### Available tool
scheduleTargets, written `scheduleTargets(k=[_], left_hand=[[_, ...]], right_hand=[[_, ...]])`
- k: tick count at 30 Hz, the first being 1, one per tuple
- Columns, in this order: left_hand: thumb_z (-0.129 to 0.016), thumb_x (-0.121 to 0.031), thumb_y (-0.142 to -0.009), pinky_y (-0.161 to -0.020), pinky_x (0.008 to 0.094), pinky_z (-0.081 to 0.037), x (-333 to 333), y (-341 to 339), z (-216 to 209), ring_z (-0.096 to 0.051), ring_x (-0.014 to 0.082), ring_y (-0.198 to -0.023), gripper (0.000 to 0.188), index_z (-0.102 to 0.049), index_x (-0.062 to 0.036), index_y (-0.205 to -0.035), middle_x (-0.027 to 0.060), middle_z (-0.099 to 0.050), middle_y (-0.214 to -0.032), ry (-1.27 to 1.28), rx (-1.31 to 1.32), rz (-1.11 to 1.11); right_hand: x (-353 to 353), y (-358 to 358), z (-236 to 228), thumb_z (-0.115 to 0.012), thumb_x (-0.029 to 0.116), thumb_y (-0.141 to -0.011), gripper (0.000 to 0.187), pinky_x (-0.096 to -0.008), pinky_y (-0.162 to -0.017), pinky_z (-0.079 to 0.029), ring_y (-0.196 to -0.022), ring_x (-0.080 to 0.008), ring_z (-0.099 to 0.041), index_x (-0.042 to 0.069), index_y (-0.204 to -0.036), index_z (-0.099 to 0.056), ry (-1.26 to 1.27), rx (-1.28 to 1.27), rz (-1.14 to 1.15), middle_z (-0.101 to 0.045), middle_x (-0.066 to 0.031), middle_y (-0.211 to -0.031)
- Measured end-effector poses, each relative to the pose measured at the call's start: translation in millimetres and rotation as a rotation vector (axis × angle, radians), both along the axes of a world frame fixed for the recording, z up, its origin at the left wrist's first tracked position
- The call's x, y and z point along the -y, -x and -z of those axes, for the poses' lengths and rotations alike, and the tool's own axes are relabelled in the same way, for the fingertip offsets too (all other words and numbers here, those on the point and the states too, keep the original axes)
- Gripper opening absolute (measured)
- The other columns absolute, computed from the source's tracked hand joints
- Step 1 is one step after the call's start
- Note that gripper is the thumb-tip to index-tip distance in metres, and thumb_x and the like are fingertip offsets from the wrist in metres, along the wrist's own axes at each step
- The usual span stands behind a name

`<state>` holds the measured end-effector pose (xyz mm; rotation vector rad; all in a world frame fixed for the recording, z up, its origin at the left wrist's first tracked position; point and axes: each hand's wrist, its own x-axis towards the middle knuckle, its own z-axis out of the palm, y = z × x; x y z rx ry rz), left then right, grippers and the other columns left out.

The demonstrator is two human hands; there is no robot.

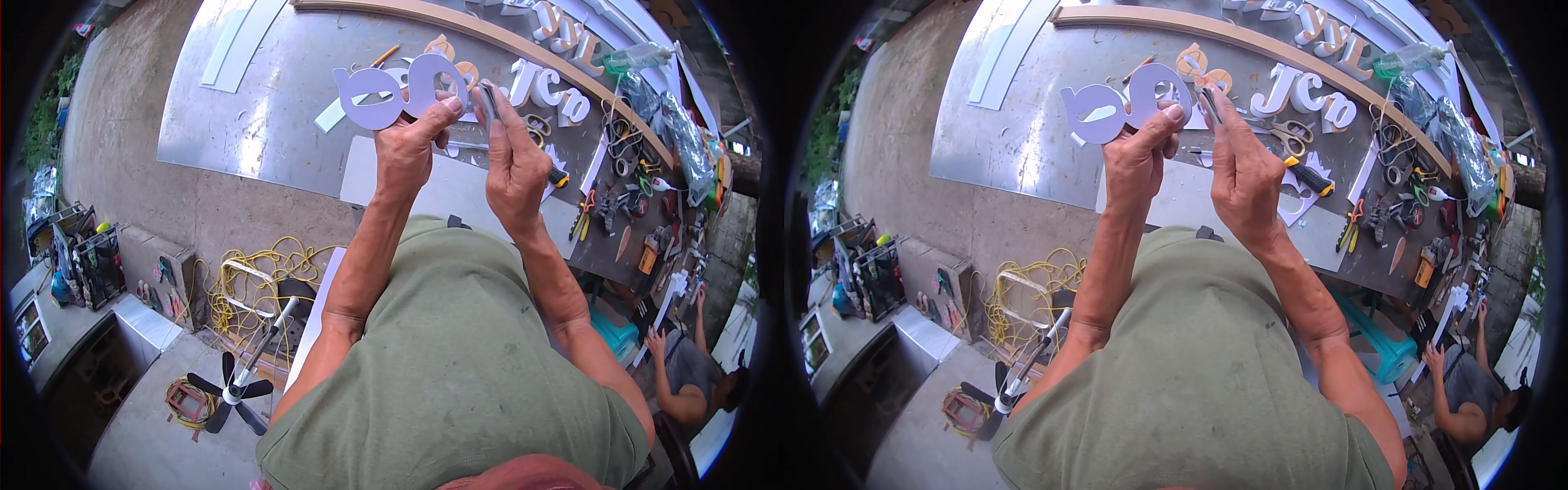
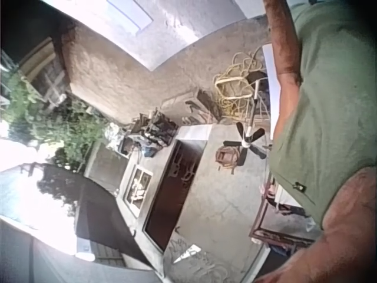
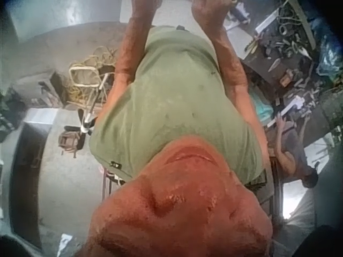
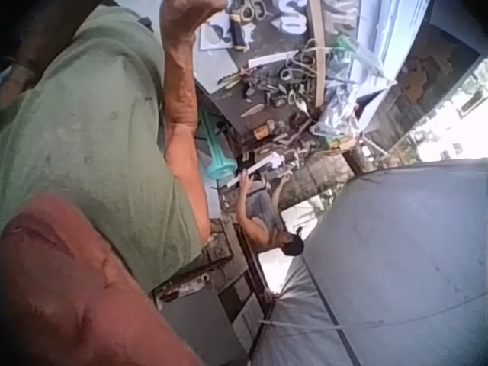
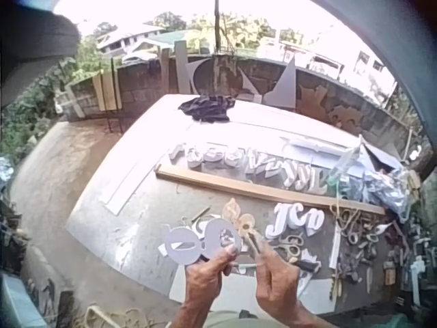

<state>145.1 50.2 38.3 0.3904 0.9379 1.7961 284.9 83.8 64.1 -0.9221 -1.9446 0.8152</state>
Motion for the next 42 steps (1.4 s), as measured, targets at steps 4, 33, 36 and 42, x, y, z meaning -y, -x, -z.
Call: scheduleTargets(k=[4,33,36,42], left_hand=[[-0.074,-0.002,-0.085,-0.052,0.0236,-0.044,-1.0,-0.5,1.5,-0.062,0.0096,-0.067,0.024,-0.064,0.001,-0.107,0.0065,-0.068,-0.084,-0.009,0.018,0.042],[-0.075,-0.006,-0.087,-0.049,0.0209,-0.04,0.5,-16.2,-6.0,-0.053,0.0059,-0.057,0.017,-0.069,0.0042,-0.098,0.0044,-0.066,-0.074,0.004,-0.067,-0.123],[-0.075,-0.006,-0.086,-0.049,0.021,-0.04,3.6,-13.1,-6.8,-0.054,0.0061,-0.057,0.017,-0.069,0.004,-0.098,0.0047,-0.067,-0.075,0.057,-0.102,-0.107],[-0.074,-0.002,-0.086,-0.053,0.0227,-0.043,5.5,-8.4,-2.5,-0.067,0.0112,-0.073,0.02,-0.066,0.0015,-0.105,0.0084,-0.071,-0.087,0.034,-0.046,-0.045]], right_hand=[[0.8,4.4,1.7,-0.054,-0.001,-0.098,0.04,-0.033,-0.07,-0.055,-0.081,-0.0206,-0.073,-0.002,-0.138,-0.055,-0.079,-0.026,-0.006,-0.069,-0.0193,-0.122],[-8.1,23.7,-4.0,-0.051,-0.006,-0.095,0.045,-0.0378,-0.088,-0.056,-0.108,-0.037,-0.068,-0.008,-0.14,-0.049,-0.105,0.099,-0.025,-0.06,-0.027,-0.132],[6.1,15.7,6.8,-0.052,-0.007,-0.094,0.046,-0.0379,-0.088,-0.056,-0.111,-0.0368,-0.067,-0.007,-0.14,-0.049,-0.183,0.092,-0.014,-0.059,-0.0269,-0.133],[-4.6,19.9,-3.8,-0.051,-0.008,-0.094,0.047,-0.039,-0.091,-0.054,-0.115,-0.0382,-0.064,-0.008,-0.14,-0.048,-0.092,0.103,-0.051,-0.058,-0.027,-0.134]])
